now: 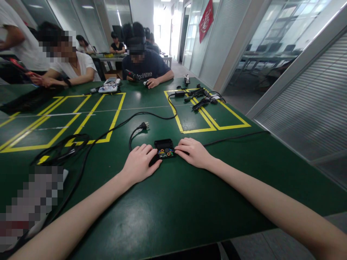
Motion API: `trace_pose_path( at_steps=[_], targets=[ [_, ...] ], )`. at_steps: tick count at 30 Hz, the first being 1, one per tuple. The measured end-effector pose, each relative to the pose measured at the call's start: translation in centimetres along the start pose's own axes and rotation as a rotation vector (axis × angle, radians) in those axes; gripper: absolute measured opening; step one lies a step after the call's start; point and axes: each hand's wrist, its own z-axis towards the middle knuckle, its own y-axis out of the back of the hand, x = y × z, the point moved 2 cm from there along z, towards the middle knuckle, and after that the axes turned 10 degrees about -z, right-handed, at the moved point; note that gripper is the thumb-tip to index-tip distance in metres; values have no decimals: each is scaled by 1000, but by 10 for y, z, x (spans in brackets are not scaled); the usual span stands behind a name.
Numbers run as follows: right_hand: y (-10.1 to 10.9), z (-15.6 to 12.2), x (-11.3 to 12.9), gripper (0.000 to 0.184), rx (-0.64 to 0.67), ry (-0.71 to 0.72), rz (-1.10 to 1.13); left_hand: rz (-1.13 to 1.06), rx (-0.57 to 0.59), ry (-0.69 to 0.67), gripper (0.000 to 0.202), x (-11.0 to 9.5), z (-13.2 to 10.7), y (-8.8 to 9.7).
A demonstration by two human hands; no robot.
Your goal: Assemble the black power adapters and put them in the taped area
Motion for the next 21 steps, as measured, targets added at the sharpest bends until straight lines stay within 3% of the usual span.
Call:
trace_pose_path(
  at_steps=[4, 8, 13, 21],
  targets=[
    [0, 3, -1, 29, -70, -158, 43, -97, -57, 87, 35, 6, 0, 0],
    [-7, 4, 1, 36, 18, -142, 85, -131, -52, 122, 57, 10, 1, -3],
    [-7, 3, -2, 29, 19, -135, 227, -207, -18, 55, 48, 12, 2, -8],
    [-5, 5, -4, 17, -47, -302, 504, -239, -58, 8, 49, 11, -1, -6]
  ],
)
